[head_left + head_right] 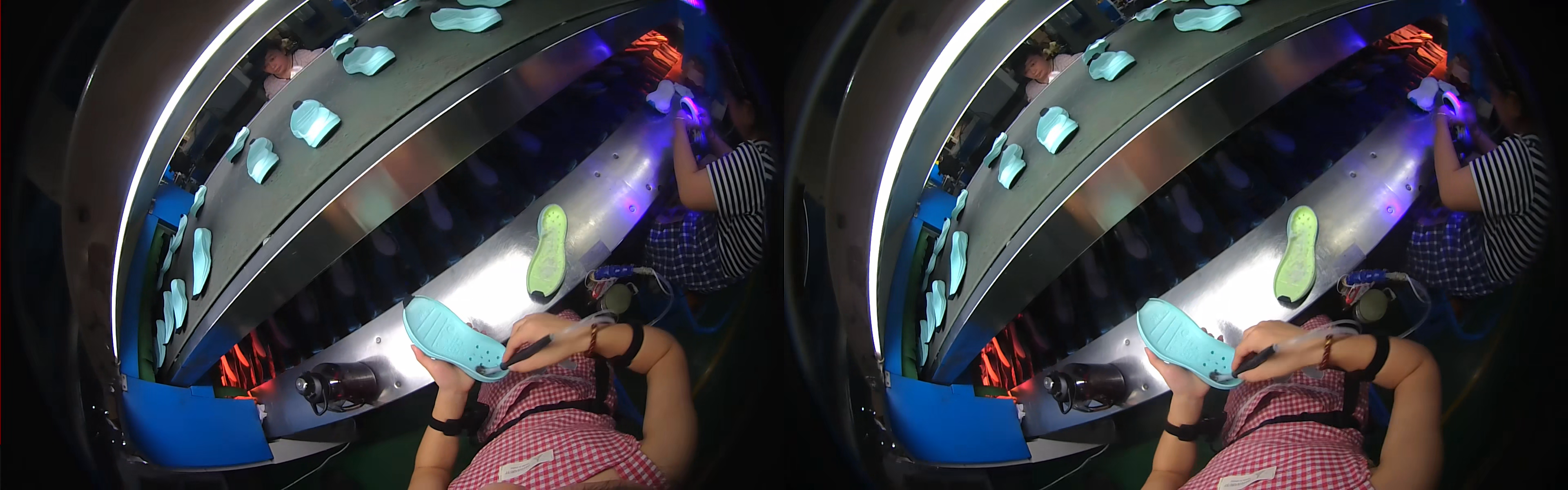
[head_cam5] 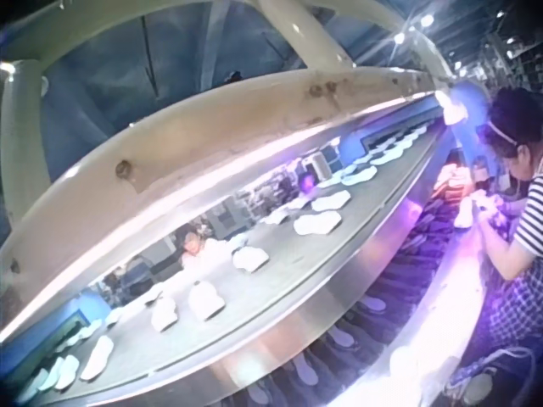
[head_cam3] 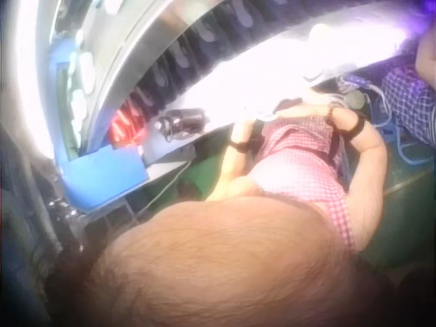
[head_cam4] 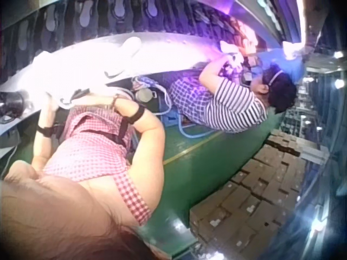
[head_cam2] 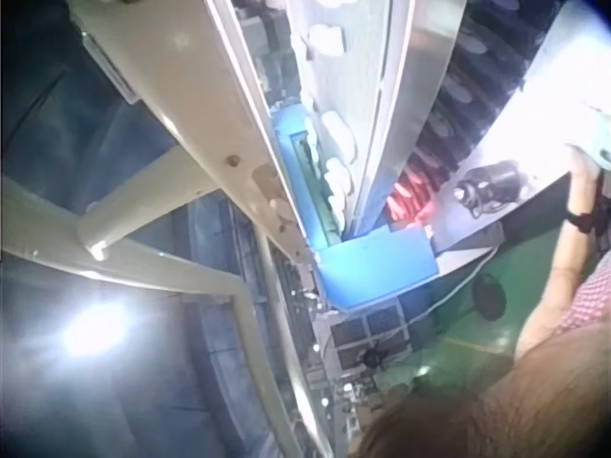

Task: Apply liquid adhesive or finish to shoe outsoles using a brush on an assembly line.

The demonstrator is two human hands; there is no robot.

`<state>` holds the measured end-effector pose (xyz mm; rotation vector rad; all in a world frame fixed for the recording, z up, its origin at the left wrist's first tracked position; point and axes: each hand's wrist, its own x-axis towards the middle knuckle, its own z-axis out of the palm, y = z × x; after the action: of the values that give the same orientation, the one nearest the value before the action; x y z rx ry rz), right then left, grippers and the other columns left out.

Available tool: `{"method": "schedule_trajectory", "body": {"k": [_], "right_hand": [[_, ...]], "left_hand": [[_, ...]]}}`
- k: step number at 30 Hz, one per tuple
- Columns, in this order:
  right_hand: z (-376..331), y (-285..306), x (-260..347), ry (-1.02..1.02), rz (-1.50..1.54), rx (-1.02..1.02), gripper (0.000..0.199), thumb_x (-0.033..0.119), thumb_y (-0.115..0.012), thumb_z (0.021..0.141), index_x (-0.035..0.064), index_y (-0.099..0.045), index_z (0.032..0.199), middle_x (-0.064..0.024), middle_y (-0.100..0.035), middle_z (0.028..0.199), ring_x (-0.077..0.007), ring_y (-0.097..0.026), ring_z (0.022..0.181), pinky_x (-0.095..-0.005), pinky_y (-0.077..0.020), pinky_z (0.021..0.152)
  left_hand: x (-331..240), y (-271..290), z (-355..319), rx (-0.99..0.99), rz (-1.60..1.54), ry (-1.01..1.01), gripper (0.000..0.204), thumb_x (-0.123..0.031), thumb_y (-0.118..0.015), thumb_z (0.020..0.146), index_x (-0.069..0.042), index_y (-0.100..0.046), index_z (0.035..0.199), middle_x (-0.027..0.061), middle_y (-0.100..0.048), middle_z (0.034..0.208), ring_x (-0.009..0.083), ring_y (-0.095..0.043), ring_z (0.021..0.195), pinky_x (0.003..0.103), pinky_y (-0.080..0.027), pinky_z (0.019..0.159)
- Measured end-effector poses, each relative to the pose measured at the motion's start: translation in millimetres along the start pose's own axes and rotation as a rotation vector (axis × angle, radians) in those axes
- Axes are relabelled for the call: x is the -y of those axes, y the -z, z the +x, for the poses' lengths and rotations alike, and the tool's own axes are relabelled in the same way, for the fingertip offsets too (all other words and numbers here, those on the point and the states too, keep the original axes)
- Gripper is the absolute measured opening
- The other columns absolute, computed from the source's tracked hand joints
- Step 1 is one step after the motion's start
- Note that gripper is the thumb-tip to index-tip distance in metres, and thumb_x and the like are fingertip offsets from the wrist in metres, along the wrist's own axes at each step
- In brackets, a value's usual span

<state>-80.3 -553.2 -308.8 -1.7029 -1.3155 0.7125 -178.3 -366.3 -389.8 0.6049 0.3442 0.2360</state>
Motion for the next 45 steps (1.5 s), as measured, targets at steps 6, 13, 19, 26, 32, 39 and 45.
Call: {"method": "schedule_trajectory", "body": {"k": [6, 13, 19, 26, 32, 39, 45], "right_hand": [[24, 18, 18, -0.209, 0.586, -0.43, 0.022, 0.015, -0.068, 0.072, 0.0028, -0.065, 0.09, -0.0093, -0.063, 0.082, -0.0144, -0.06, 0.077, -0.0265, -0.0475, 0.068], [11, 9, 16, -0.034, 0.682, -0.231, 0.021, 0.012, -0.065, 0.075, 0.0017, -0.065, 0.093, -0.0087, -0.065, 0.084, -0.0118, -0.06, 0.078, -0.024, -0.0479, 0.071], [8, 5, 13, 0.121, 0.339, -0.123, 0.021, 0.014, -0.068, 0.072, 0.007, -0.067, 0.092, -0.01, -0.063, 0.082, -0.0158, -0.06, 0.076, -0.0239, -0.0464, 0.07], [2, 3, 8, 0.159, 0.259, -0.208, 0.023, 0.009, -0.069, 0.07, 0.0051, -0.066, 0.093, -0.0114, -0.063, 0.084, -0.0174, -0.06, 0.077, -0.0257, -0.0474, 0.068], [-2, 14, 2, 0.034, 0.347, -0.294, 0.022, 0.006, -0.067, 0.072, 0.0051, -0.066, 0.094, -0.0106, -0.063, 0.089, -0.017, -0.059, 0.081, -0.0256, -0.0468, 0.073], [-8, 12, 0, 0.064, 0.561, -0.186, 0.021, 0.006, -0.068, 0.072, 0.0052, -0.066, 0.093, -0.0072, -0.065, 0.089, -0.0168, -0.058, 0.088, -0.0272, -0.046, 0.079], [-8, 8, -3, 0.317, 0.373, -0.127, 0.023, 0.006, -0.067, 0.073, 0.0046, -0.065, 0.095, -0.008, -0.064, 0.089, -0.0117, -0.058, 0.083, -0.0224, -0.0465, 0.074]], "left_hand": [[7, -35, -12, 0.098, -0.097, 0.112, 0.072, -0.067, -0.019, 0.082, -0.013, -0.039, 0.125, 0.0101, -0.05, 0.117, 0.0277, -0.053, 0.099, 0.042, -0.042, 0.087], [-2, -46, -18, 0.172, -0.437, 0.066, 0.076, -0.069, -0.018, 0.081, -0.01, -0.04, 0.124, 0.0115, -0.053, 0.111, 0.029, -0.053, 0.096, 0.041, -0.044, 0.084], [-7, -48, -10, 0.254, -0.119, -0.075, 0.077, -0.068, -0.016, 0.081, -0.008, -0.044, 0.12, 0.0138, -0.058, 0.1, 0.028, -0.058, 0.085, 0.04, -0.046, 0.08], [-12, -46, 1, -0.06, -0.053, -0.301, 0.086, -0.074, -0.014, 0.076, -0.005, -0.048, 0.115, 0.0151, -0.059, 0.09, 0.0295, -0.058, 0.079, 0.043, -0.048, 0.072], [-23, -59, -1, 0.052, -0.137, -0.348, 0.086, -0.075, -0.016, 0.075, -0.008, -0.045, 0.119, 0.0147, -0.056, 0.09, 0.0281, -0.056, 0.076, 0.042, -0.047, 0.072], [-32, -70, -7, 0.073, -0.094, -0.432, 0.089, -0.079, -0.017, 0.072, -0.009, -0.044, 0.12, 0.0143, -0.054, 0.084, 0.027, -0.054, 0.072, 0.04, -0.046, 0.07], [-40, -72, -11, 0.133, 0.011, -0.454, 0.091, -0.081, -0.017, 0.07, -0.01, -0.045, 0.12, 0.0141, -0.053, 0.082, 0.0264, -0.052, 0.071, 0.04, -0.045, 0.071]]}}
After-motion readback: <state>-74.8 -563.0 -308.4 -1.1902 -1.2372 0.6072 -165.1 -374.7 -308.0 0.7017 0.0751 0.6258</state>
